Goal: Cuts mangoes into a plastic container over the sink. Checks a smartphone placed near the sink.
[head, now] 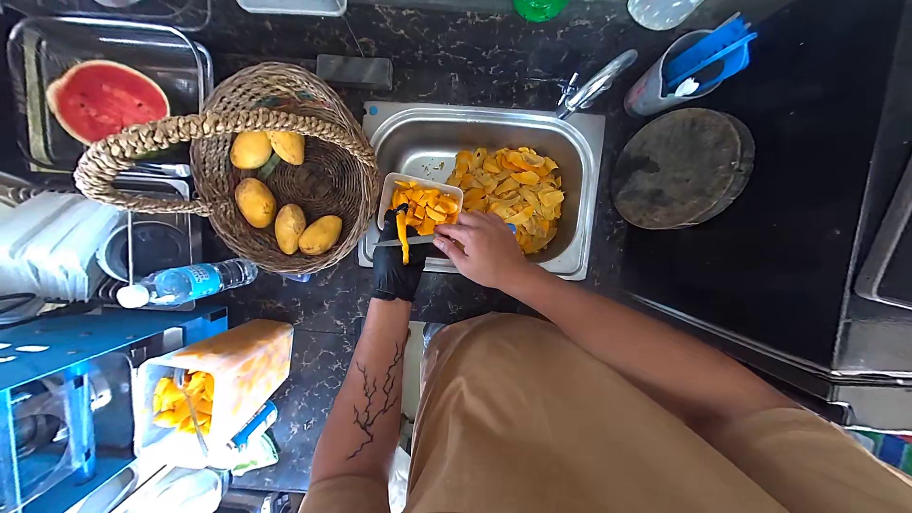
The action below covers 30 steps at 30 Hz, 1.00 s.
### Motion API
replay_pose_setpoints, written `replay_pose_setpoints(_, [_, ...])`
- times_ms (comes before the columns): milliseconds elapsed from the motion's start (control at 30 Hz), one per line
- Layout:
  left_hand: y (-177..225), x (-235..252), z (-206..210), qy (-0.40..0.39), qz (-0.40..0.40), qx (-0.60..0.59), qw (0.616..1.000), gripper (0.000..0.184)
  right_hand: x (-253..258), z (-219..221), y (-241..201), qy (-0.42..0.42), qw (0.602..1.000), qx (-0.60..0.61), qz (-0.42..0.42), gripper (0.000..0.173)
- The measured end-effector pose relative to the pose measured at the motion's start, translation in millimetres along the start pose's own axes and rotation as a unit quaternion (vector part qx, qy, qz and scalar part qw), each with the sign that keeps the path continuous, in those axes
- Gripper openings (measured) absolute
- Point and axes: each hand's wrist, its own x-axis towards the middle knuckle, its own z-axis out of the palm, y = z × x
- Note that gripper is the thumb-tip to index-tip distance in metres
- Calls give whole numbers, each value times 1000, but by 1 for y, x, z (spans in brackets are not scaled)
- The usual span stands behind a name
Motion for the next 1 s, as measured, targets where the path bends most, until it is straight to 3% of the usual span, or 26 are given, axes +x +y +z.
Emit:
replay_pose_setpoints(233, [-2, -8, 8, 28, -23, -10, 999, 30, 11, 1, -1, -10, 1000, -7, -9, 39])
replay_pose_setpoints(400, [5, -8, -2, 41, -41, -2, 998, 36, 21, -15, 19, -107, 991, 15, 84, 42])
replay_pose_setpoints(467, [9, -8, -7, 12, -62, -11, 998, 48, 23, -28, 18, -153, 975, 34, 157, 46])
replay_pose_setpoints(533, [12, -7, -18, -67, -93, -26, 993, 73, 24, -36, 17, -173, 962, 60, 201, 50])
replay_pose_setpoints(567, [13, -7, -24, -100, -105, -32, 989, 78, 23, -39, 17, -179, 961, 72, 200, 51])
replay_pose_setpoints(600, [13, -8, -29, -127, -111, -30, 985, 69, 21, -41, 16, -185, 961, 89, 185, 50])
replay_pose_setpoints(667, [15, -12, -30, -139, -100, -9, 985, 34, 18, -41, 14, -205, 963, 118, 130, 46])
replay_pose_setpoints(800, [17, -21, -21, -130, -69, 26, 989, 67, 15, -29, 10, -203, 973, 96, 43, 41])
replay_pose_setpoints(1000, [12, -22, -7, -66, -20, 2, 998, 51, 8, 0, 5, -93, 993, 51, 52, 41])
